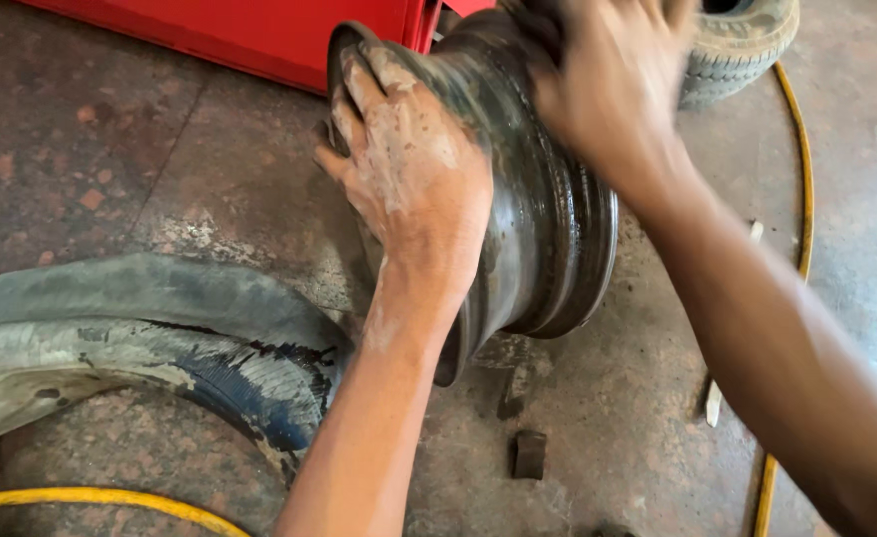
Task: The person scrubs a metal wheel rim with a small abrasive block, rotating the rim to clean different sections of the surface. The person works on the rim while sitting on the floor in a workshop.
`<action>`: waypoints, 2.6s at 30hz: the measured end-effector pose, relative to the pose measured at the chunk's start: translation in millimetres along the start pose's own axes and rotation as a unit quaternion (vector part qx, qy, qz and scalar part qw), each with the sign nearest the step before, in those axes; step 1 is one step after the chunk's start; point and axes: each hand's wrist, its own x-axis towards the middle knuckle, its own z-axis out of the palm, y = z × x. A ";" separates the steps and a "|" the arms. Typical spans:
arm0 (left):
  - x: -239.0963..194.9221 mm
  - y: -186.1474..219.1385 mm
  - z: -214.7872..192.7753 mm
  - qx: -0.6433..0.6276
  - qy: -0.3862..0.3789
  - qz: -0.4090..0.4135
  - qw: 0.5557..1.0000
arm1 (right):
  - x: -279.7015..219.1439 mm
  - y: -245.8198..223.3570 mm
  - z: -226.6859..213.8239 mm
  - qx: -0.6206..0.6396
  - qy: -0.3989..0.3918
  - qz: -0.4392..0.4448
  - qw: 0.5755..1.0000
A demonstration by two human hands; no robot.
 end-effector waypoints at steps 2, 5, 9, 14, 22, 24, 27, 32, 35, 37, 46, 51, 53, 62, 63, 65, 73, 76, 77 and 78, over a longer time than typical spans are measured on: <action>3.6 -5.0 10.2 -0.016 0.009 0.008 1.000 | -77.6 -2.0 -26.5 -0.024 0.053 -0.026 0.998; 4.3 -15.8 14.9 -0.026 0.028 0.031 0.999 | -124.1 -1.8 -38.2 0.010 -0.004 -0.018 1.000; 2.0 -12.5 2.4 -0.017 0.022 0.054 0.998 | -52.9 36.7 -21.7 0.030 0.006 -0.170 0.985; 2.3 -11.2 0.1 0.013 0.013 0.039 0.999 | 7.3 49.3 -16.5 0.211 -0.201 -0.089 0.953; -9.0 -3.2 -10.2 -0.004 -0.001 0.024 1.000 | 8.4 74.3 1.9 0.213 -0.167 -0.118 0.955; -8.6 -0.6 -14.7 0.016 -0.010 0.017 1.000 | 54.2 79.5 16.1 0.254 -0.224 -0.076 0.938; -8.1 2.1 -10.5 0.009 -0.002 0.012 1.000 | 53.3 100.7 15.9 0.201 -0.257 -0.075 0.942; -1.8 -7.4 9.3 -0.036 0.036 0.015 0.999 | -60.3 125.3 -42.3 0.212 -0.214 -0.073 0.951; -2.7 -10.6 6.6 -0.021 0.035 0.025 0.999 | -66.3 111.3 -60.8 0.194 -0.145 -0.114 0.964; -4.6 -10.6 4.5 0.003 0.018 0.027 0.999 | -56.2 94.3 -56.8 0.203 -0.081 -0.215 0.952; -6.2 -3.3 -1.6 -0.008 0.038 0.020 0.999 | -103.5 65.0 -49.8 0.001 0.003 -0.433 0.901; -4.2 -2.2 -5.4 0.013 0.025 0.027 0.999 | -17.0 84.4 -10.9 -0.072 0.044 -0.421 0.903; -0.6 -1.0 -7.2 0.029 0.021 0.022 0.999 | 30.5 76.6 -0.3 0.042 -0.016 -0.418 0.907; 1.5 -4.5 0.9 -0.012 -0.012 0.003 1.000 | -21.3 80.5 -14.5 0.067 0.073 -0.488 0.867; -1.8 -5.0 -2.4 -0.011 0.006 0.012 1.000 | 1.4 82.1 -6.0 0.023 0.050 -0.476 0.878; -6.3 -6.5 -6.7 0.008 0.031 0.025 0.999 | 44.7 76.3 8.5 0.014 -0.012 -0.450 0.893; -0.4 -3.0 -5.6 0.051 0.023 0.028 0.998 | -25.9 81.6 -27.1 0.130 -0.021 -0.437 0.890; -3.8 -2.5 -14.2 -0.009 0.002 0.012 1.000 | 15.1 82.6 13.4 0.107 0.000 -0.405 0.908; -4.2 -1.7 -14.5 0.012 0.002 0.011 1.000 | 31.3 80.2 27.2 0.136 -0.017 -0.396 0.908; -4.1 -0.3 -13.3 0.033 0.002 0.010 0.999 | 47.5 75.4 39.8 0.165 -0.035 -0.387 0.906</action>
